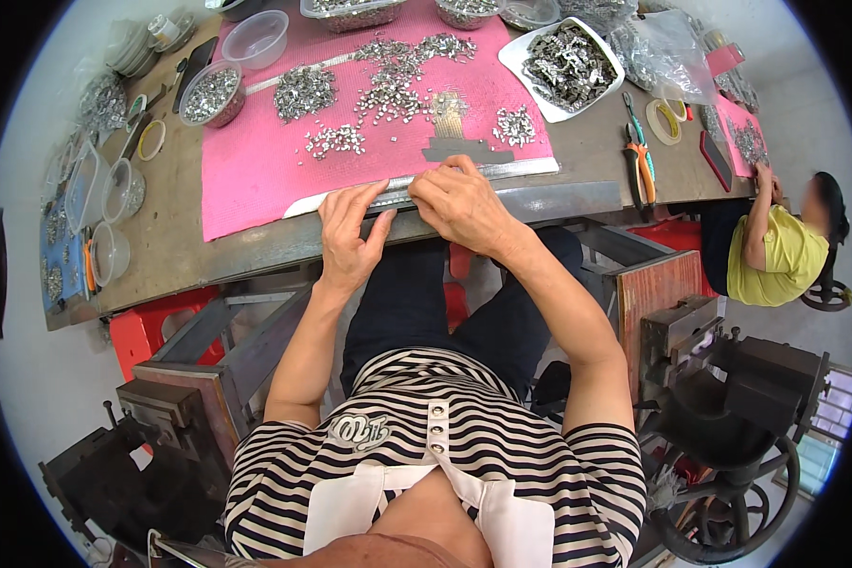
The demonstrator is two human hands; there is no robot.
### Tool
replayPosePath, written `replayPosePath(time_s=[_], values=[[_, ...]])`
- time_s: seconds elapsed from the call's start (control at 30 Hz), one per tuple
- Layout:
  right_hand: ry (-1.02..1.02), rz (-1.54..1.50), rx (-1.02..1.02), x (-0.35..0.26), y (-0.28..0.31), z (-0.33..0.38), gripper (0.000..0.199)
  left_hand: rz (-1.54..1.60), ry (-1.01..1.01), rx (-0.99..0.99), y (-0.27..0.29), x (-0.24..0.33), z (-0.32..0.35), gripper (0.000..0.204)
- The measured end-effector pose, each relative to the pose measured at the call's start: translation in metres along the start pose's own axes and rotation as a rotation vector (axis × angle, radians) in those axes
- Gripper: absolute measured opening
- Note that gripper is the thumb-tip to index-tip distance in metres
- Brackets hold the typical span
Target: The person repeatedly picks up small silver-colored metal pieces from a pink mat, places them into a metal jig, and uses a manual press to crimp or shape them. They then remove the processed pieces and place them into a white tray. The process is repeated continuously throughout the clip.
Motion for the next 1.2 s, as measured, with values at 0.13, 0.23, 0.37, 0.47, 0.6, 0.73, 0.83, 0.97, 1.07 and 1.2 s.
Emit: replayPosePath(time_s=[0.13,0.23,0.37,0.47,0.6,0.73,0.83,0.97,1.07,1.2], values=[[0.044,-0.019,-0.100,0.003,-0.001,0.000,0.025,0.022,0.010,-0.007,0.002,-0.001,0.001,0.047],[-0.082,-0.080,-0.100,0.008,0.017,0.004,0.036,-0.077,0.041,-0.016,0.018,-0.002,0.000,0.051],[-0.411,-0.231,-0.138,0.036,0.028,0.042,0.057,-0.275,0.088,-0.104,0.034,-0.020,0.003,0.047],[-0.416,-0.365,-0.059,0.045,0.019,0.056,0.057,-0.229,0.070,-0.133,0.029,-0.025,0.003,0.041],[-0.384,-0.440,0.202,0.036,0.057,0.089,0.051,0.033,0.085,-0.147,0.006,-0.010,-0.010,0.031],[-0.606,-0.357,0.353,0.022,0.145,0.169,0.046,0.365,-0.044,-0.290,-0.072,0.071,-0.042,0.030],[-0.769,-0.082,0.525,-0.009,0.218,0.267,0.047,0.596,-0.168,-0.580,-0.174,0.165,-0.044,0.028],[-1.104,0.163,0.728,-0.059,0.277,0.392,0.041,1.021,0.018,-0.973,-0.320,0.273,-0.002,0.047],[-1.244,0.275,0.876,-0.074,0.281,0.446,0.039,1.100,0.017,-1.102,-0.389,0.344,0.029,0.042],[-1.362,0.381,0.970,-0.074,0.270,0.473,0.045,1.104,0.022,-1.196,-0.438,0.389,0.054,0.040]])
Point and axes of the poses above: each hand's wrist, its own z-axis away from the middle knuckle, its own y-axis out of the back of the hand, x = y × z, the point moved 9 cm from there along -z, towards the middle knuckle, and after that the axes turned 2 degrees about x, right-handed, at the moved point
